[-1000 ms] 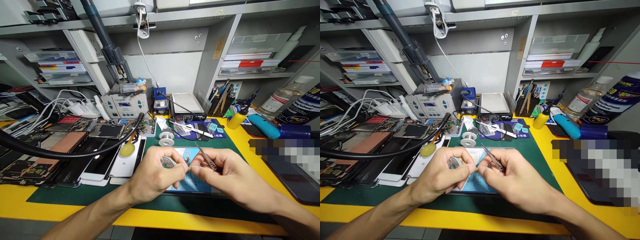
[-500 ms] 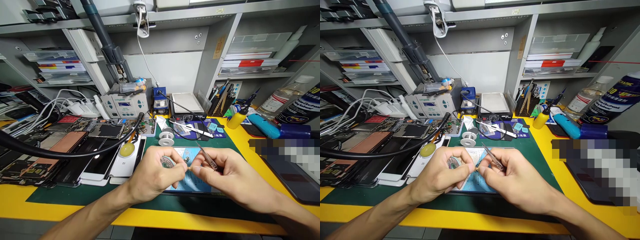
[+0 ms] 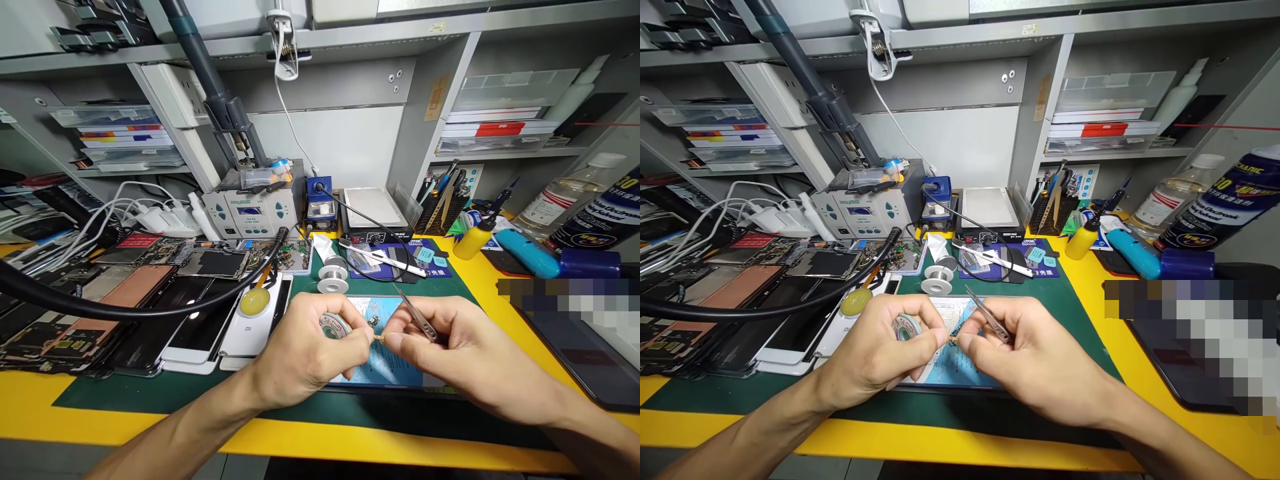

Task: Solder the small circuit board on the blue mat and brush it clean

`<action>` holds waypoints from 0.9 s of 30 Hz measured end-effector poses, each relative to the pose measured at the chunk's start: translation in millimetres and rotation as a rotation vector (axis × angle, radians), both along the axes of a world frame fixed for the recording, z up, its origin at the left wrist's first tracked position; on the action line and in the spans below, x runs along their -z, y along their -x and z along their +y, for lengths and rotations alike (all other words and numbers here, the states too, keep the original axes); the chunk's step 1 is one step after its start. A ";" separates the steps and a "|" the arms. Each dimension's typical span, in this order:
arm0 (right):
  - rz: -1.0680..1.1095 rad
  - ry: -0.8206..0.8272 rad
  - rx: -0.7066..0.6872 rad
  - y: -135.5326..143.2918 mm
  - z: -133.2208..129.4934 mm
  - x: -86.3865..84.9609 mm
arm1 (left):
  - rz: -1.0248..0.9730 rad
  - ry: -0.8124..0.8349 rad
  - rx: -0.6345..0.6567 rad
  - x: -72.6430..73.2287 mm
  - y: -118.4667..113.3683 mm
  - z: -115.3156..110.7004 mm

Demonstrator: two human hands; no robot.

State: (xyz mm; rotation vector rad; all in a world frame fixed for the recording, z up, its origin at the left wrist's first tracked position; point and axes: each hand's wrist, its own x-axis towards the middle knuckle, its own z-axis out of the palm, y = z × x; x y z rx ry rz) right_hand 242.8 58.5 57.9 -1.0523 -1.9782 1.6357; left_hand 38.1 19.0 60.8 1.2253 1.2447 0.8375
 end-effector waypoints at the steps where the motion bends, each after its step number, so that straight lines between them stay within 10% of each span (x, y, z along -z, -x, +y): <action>1: -0.001 -0.001 0.001 0.2 0.3 -0.1 | -0.002 -0.005 -0.004 0.5 0.1 -0.3; 27: 0.012 0.017 0.015 -0.9 3.1 -2.1 | 0.004 -0.019 -0.017 -0.8 0.0 -0.7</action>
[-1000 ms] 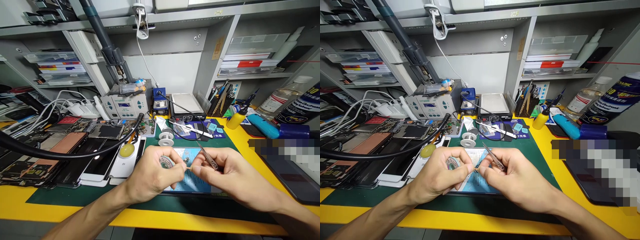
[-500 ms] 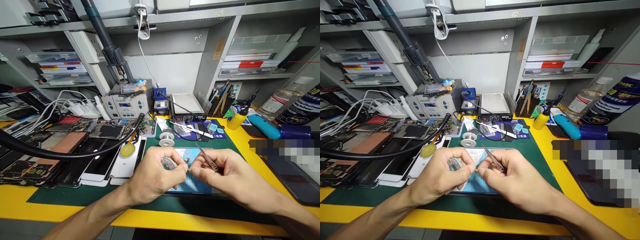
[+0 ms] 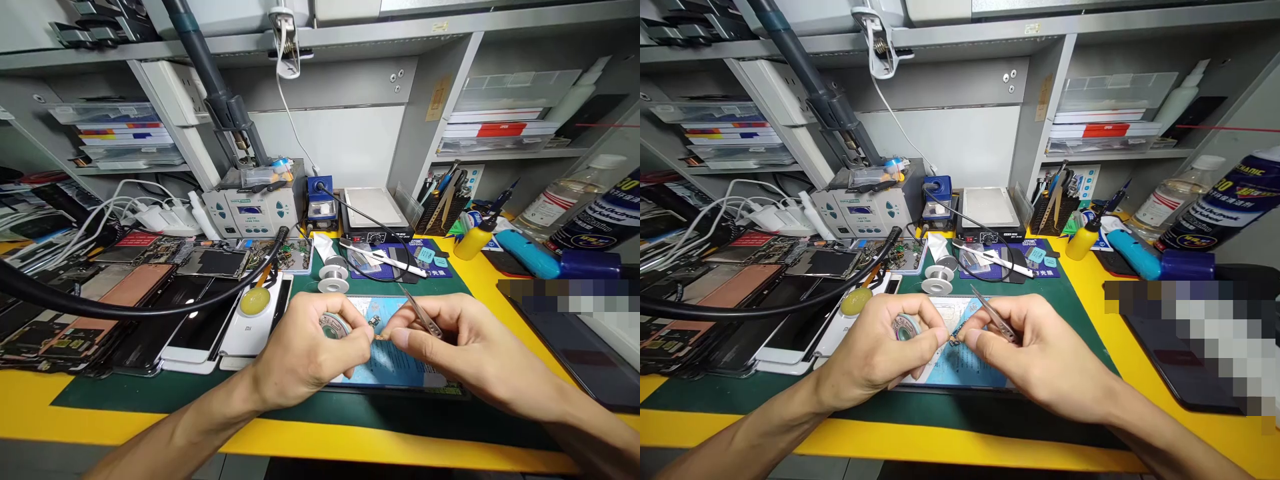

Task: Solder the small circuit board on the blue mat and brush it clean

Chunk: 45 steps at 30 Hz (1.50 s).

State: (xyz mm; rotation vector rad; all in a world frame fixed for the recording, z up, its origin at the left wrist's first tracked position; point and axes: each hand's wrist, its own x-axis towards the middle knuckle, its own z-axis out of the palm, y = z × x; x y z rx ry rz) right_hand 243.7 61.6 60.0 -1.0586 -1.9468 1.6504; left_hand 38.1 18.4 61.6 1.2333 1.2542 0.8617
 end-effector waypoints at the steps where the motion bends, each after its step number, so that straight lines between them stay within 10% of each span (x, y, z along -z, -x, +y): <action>1: -0.001 0.001 -0.007 0.1 0.1 0.2 | 0.001 0.004 0.002 -0.4 0.2 0.0; 23: 0.026 -0.097 0.042 7.4 -1.6 11.4 | 0.246 -0.210 0.017 18.7 1.5 0.3; 33: 0.087 0.032 0.009 1.9 1.7 6.8 | 0.497 -1.059 -0.097 31.3 -0.8 0.9; 45: 0.317 0.468 -0.026 -5.9 2.0 9.3 | 0.912 -1.542 0.049 31.1 14.6 -0.4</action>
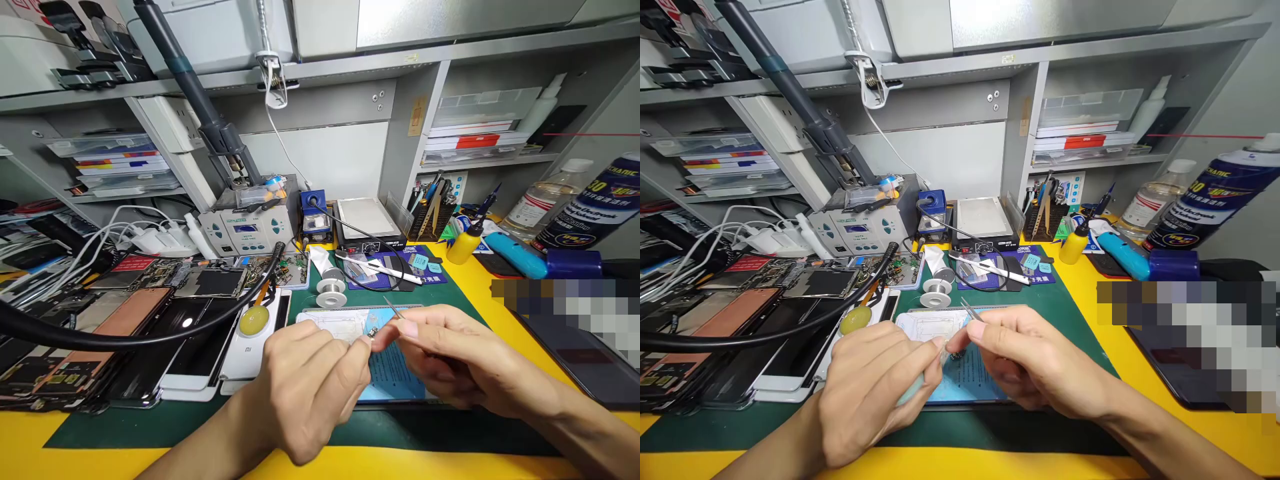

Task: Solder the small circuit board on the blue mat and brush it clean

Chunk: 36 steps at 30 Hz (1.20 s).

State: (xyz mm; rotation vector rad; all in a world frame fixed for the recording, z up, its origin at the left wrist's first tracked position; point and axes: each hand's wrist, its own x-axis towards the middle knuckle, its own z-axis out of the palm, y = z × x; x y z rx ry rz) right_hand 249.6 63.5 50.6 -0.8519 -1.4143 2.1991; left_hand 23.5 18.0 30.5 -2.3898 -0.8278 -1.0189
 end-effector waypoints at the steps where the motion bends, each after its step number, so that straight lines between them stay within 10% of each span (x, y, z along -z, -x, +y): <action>1: -0.005 0.030 -0.016 0.2 -0.6 -1.5 | 0.004 -0.019 0.020 -0.2 0.8 -0.6; 36: -0.015 0.164 -0.076 17.1 -11.0 1.3 | -0.002 -0.044 0.058 8.5 -1.7 -1.1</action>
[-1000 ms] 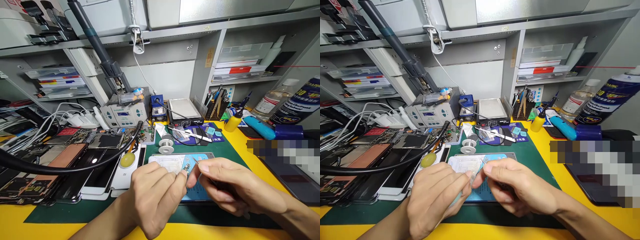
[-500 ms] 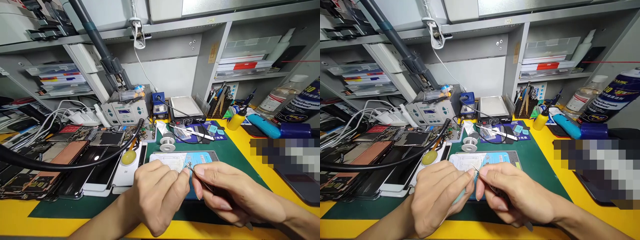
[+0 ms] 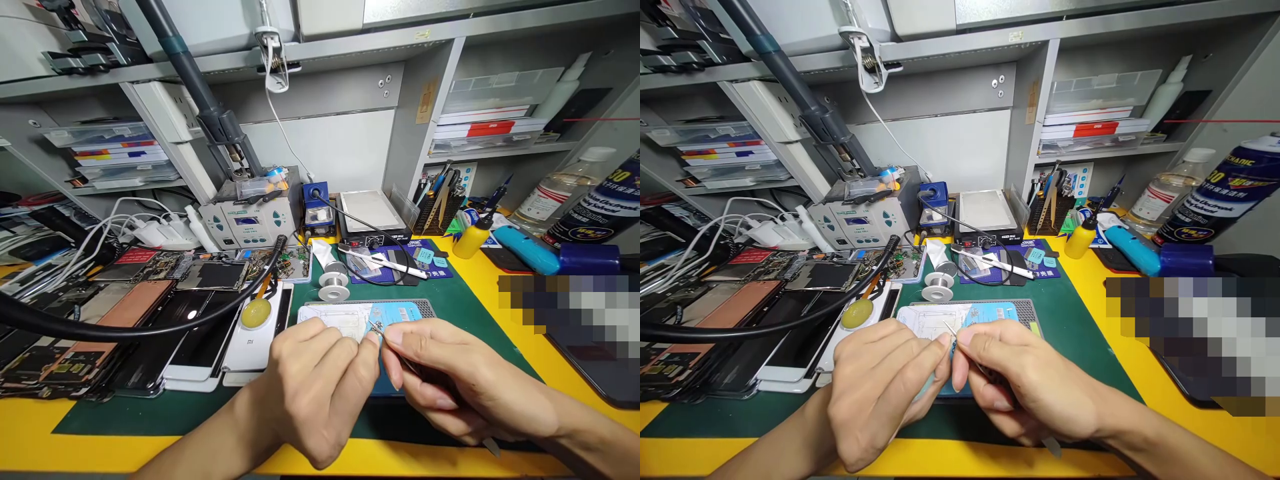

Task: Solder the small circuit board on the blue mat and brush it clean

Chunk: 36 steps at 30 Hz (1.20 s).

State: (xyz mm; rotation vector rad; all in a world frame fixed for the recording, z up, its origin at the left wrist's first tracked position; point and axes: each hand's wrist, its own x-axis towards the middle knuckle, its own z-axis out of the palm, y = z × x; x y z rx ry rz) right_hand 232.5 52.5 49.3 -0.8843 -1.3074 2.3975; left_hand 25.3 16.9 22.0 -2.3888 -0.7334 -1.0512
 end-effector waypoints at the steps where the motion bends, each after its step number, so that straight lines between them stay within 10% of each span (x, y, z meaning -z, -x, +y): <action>1: -0.001 -0.001 0.003 0.2 -0.1 0.1 | 0.001 -0.003 0.002 0.8 0.0 0.1; 16: 0.016 -0.017 0.055 3.6 -1.2 6.9 | -0.016 -0.013 -0.072 1.9 -8.3 1.2; 25: -0.081 -0.170 0.087 1.4 -2.8 1.2 | -0.567 0.986 -0.026 -21.7 -19.3 -4.7; 36: 0.056 -0.032 0.027 -2.5 1.8 6.9 | -0.717 1.260 0.002 -25.3 -16.6 -4.6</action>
